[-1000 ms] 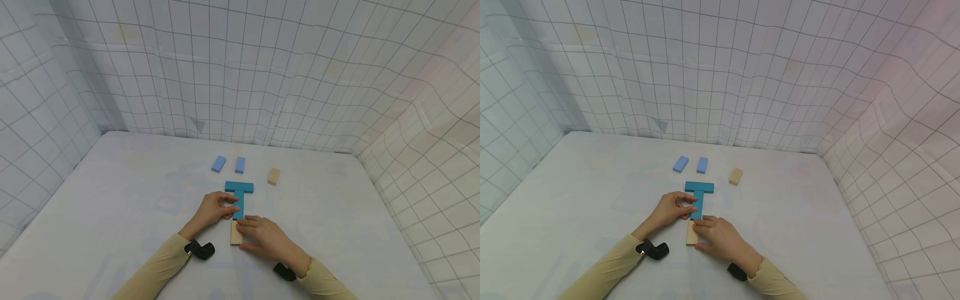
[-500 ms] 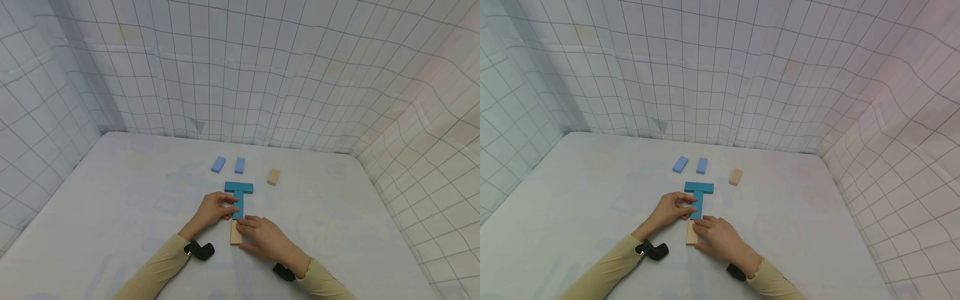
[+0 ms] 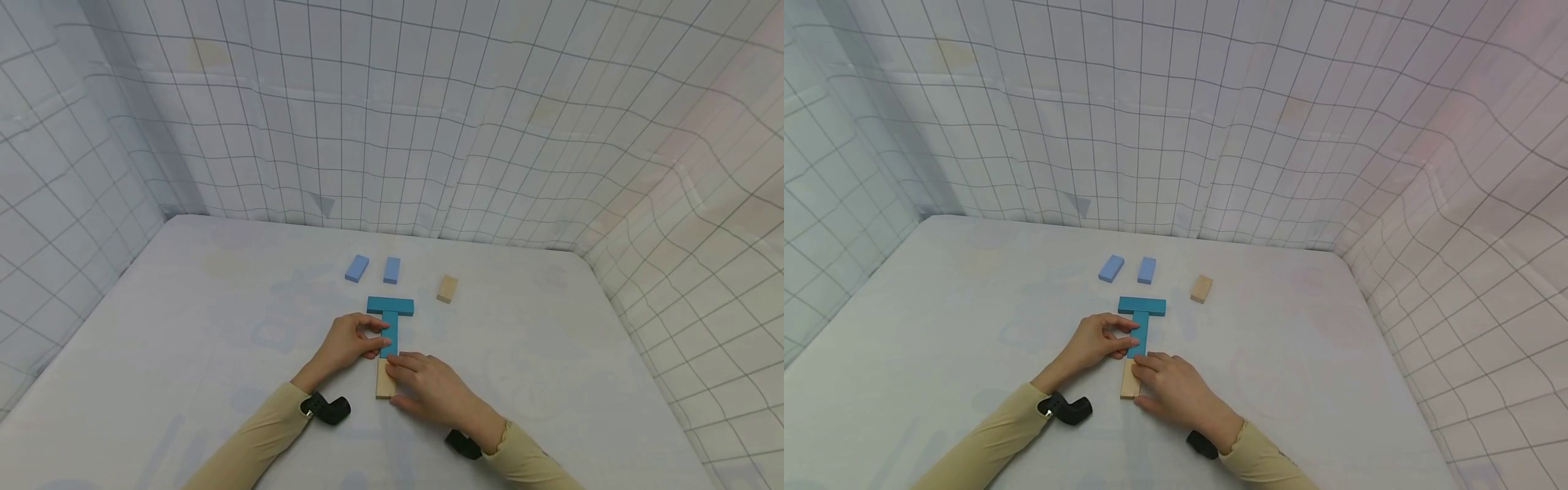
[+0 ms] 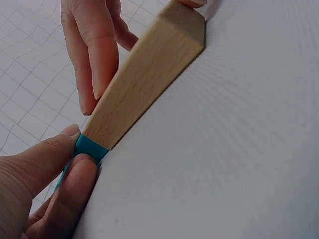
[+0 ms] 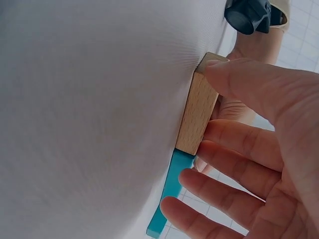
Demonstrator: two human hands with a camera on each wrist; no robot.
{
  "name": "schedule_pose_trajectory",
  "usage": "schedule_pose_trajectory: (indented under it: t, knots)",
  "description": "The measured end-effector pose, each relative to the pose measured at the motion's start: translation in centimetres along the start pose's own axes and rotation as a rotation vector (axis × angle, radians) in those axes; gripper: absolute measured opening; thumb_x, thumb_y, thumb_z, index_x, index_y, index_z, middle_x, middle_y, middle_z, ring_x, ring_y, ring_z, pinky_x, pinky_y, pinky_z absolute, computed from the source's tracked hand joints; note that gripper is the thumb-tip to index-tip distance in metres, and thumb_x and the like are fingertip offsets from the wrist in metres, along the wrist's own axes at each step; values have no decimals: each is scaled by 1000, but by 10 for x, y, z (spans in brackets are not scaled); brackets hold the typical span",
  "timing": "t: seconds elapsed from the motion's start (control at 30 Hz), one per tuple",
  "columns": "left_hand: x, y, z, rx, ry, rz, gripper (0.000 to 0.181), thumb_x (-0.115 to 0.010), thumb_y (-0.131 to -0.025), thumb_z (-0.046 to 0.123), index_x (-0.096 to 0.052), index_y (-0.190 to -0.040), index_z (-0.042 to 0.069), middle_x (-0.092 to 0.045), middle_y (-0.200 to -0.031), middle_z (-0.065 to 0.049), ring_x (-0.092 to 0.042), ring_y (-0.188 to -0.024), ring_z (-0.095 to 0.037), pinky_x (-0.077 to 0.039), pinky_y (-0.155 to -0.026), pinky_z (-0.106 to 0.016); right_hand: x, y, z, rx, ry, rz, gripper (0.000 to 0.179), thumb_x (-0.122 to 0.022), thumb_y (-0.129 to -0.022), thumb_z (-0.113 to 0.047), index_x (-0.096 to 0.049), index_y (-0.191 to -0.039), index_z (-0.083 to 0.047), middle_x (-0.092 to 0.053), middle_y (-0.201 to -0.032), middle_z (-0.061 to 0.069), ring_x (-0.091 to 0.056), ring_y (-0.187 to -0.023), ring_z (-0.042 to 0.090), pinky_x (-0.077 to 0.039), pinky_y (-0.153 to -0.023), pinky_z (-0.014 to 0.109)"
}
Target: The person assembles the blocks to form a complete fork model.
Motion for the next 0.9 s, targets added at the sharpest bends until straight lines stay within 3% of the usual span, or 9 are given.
schedule_pose_trajectory:
  t: [0.9]
  knots:
    - [-1,0,0,-13,-9,6,29,-76,-82,15,-70,-109,4,-61,-99,-11,-65,-57,-15,-54,-54,-28,2,-4,-1,14,9,44,44,-74,-83,-34,-66,-117,-8,-60,-123,6,-56,-110,19,-47,-90,34]
Point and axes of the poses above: each hand's wrist, its own y-axis away from the middle knuckle, its own x-axis out of the back of the hand, z = x × y, the point moved 4 cm from there along -y, towards the middle knuckle
